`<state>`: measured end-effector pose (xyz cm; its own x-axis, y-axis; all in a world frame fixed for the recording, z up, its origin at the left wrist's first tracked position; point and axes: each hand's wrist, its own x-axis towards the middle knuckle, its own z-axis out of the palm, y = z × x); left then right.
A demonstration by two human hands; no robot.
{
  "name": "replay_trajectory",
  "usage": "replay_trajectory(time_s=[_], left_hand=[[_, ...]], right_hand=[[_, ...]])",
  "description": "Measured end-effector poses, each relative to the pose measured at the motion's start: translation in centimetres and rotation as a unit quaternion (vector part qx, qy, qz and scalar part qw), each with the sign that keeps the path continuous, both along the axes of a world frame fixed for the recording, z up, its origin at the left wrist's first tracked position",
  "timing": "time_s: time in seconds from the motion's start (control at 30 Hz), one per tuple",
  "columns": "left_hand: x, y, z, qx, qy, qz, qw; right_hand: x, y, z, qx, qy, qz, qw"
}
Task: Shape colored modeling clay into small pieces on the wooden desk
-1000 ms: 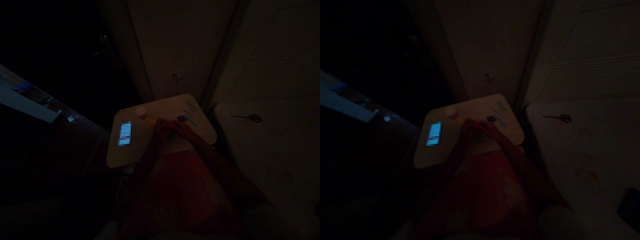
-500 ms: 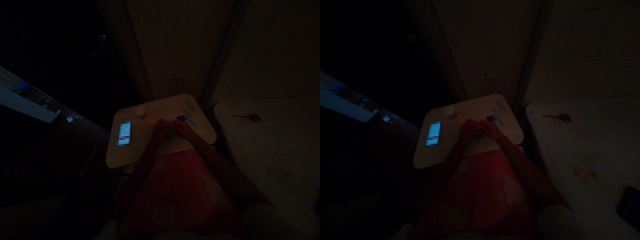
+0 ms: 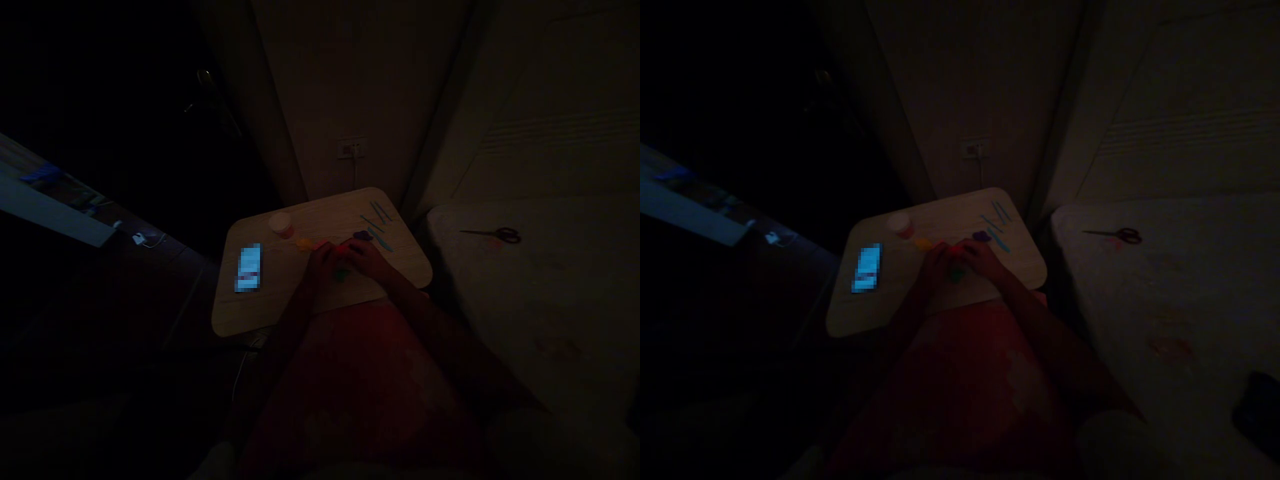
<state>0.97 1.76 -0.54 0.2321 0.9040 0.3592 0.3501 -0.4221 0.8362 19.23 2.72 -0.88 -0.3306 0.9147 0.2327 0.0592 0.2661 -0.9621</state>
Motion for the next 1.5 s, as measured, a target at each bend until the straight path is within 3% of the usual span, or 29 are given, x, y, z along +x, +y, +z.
replay_trajectory(time_s=[0.23, 0.43, 0.7, 1.07, 1.3, 1.5], left_hand=[[0.0, -0.1, 0.0, -0.004, -0.007, -0.006, 1.0], [0.0, 0.1, -0.2, -0.025, -0.039, -0.008, 0.999], [0.1, -0.8, 1.0, -0.043, -0.017, -0.042, 0.998], [-0.5, -0.2, -0.3, 0.031, 0.024, 0.02, 0.999], [-0.6, 0.1, -0.5, 0.017, -0.004, 0.029, 0.999], [-0.4, -0.1, -0.7, -0.029, -0.069, -0.007, 0.997]], right_hand=[[-0.2, 0.2, -1.0, -0.055, 0.067, -0.005, 0.996], [0.1, 0.0, -0.2, -0.039, 0.057, -0.003, 0.998], [0.4, 0.1, 0.0, -0.009, 0.029, -0.021, 0.999], [0.3, 0.5, -0.9, -0.014, 0.028, -0.008, 0.999], [-0.2, 0.2, -1.0, -0.029, 0.046, 0.012, 0.998], [-0.1, 0.3, -1.1, -0.032, 0.058, -0.011, 0.998]])
